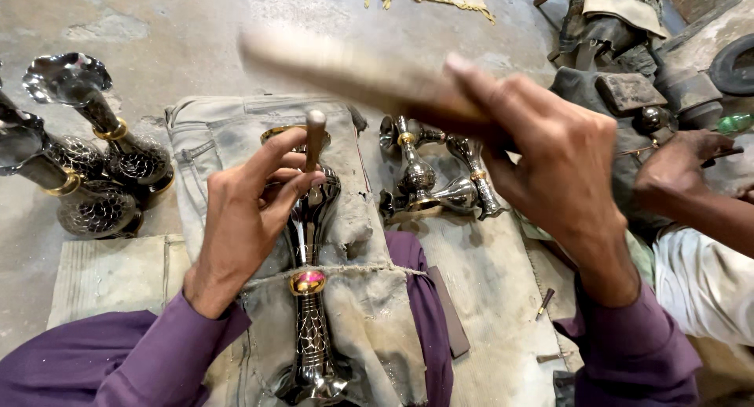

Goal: The person sits on the floor holding a small punch against a silver vase resting on a lap cushion and strikes the punch with a wooden mallet to emboss decorative patterns into the metal. The person repositions the punch repeatedly around the vase body and fluted rim, working the surface section by section.

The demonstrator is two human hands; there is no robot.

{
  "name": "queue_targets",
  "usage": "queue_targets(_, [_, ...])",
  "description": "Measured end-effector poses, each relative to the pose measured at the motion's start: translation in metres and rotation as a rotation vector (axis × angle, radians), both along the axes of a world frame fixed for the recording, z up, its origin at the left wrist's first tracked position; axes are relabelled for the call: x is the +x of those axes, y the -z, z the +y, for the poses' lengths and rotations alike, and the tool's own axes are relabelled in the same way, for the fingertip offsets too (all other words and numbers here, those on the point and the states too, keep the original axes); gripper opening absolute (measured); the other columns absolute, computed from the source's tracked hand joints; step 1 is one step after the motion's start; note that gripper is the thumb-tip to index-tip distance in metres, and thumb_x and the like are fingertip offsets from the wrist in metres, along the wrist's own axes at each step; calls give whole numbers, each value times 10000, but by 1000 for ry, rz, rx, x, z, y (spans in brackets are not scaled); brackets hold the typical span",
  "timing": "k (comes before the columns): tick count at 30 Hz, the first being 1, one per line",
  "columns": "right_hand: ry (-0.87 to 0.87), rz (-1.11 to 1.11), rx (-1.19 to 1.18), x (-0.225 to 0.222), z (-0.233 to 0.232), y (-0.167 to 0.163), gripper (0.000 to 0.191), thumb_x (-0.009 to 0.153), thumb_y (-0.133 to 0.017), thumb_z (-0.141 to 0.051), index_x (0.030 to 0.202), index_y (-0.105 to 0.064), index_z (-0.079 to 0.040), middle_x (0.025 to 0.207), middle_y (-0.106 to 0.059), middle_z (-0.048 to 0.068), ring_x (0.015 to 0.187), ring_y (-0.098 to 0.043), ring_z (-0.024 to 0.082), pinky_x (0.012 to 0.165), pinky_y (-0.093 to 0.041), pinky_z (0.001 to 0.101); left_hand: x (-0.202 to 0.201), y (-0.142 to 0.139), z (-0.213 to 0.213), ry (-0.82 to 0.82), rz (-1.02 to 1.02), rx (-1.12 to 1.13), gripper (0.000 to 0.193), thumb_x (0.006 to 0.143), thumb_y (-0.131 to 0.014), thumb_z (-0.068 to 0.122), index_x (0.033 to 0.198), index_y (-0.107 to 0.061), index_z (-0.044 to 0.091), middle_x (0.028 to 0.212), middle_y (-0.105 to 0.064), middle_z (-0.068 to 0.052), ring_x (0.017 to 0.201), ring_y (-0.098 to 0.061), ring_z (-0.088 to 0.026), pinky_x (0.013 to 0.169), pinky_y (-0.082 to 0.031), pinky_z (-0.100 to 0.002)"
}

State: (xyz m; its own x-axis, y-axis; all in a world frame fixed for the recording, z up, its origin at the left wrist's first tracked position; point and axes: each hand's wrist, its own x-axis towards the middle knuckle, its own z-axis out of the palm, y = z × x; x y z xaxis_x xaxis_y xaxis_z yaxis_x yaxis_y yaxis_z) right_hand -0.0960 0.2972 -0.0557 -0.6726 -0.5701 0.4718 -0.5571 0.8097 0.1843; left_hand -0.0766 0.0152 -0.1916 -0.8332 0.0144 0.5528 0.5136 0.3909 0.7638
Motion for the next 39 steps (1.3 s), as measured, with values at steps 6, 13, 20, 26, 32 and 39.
queue_targets(6, [24, 56, 218, -5, -18, -6, 560, 966, -756, -171, 1497, -604, -260, 942, -766, 29, 667, -680, 181, 560, -553, 358, 5, 2, 4, -55, -18, 66, 450, 937, -775, 95, 1354, -607, 129, 1009, -793, -90, 906, -795, -161, 643, -622, -276])
queue_targets(13, [-63, 88, 176, -7, -30, 0, 639, 957, -793, -200, 1534, -527, -260, 949, -749, 21, 695, -661, 150, 561, -530, 332, 5, 17, 0, -46, -39, 125, 397, 982, -714, 59, 1354, -580, 96, 1045, -788, -91, 961, -795, -155, 694, -634, -267])
queue_targets(20, [-151, 132, 140, -1, -27, 7, 610, 1033, -775, -193, 1571, -503, -281, 979, -730, -16, 740, -658, 134, 635, -538, 308, 14, 36, 1, -103, 66, 131, 344, 1010, -731, 41, 1320, -595, 101, 1046, -788, -93, 992, -794, -174, 760, -652, -274])
queue_targets(26, [-8, -15, 174, 10, -18, 11, 602, 977, -736, -156, 1533, -533, -265, 970, -724, 29, 746, -665, 160, 634, -559, 319, 9, 44, -3, -61, 87, 140, 400, 1013, -704, 66, 1377, -540, 81, 1095, -771, -126, 1009, -791, -212, 786, -687, -306])
queue_targets(32, [-66, -90, -113, 1, 1, 30, 682, 888, -705, -54, 1512, -480, -213, 1112, -710, 128, 877, -701, 237, 771, -600, 371, -8, 29, -19, 49, 42, 28, 463, 951, -762, 123, 1377, -583, 129, 1045, -794, -93, 928, -804, -204, 793, -695, -343])
queue_targets(39, [75, -360, 127, -5, 21, 75, 740, 861, -817, -203, 1514, -478, -277, 1081, -657, 115, 726, -696, 242, 639, -632, 387, -13, 4, -26, 248, -6, -45, 477, 905, -725, 76, 1369, -640, 148, 1060, -795, -108, 938, -800, -184, 785, -677, -318])
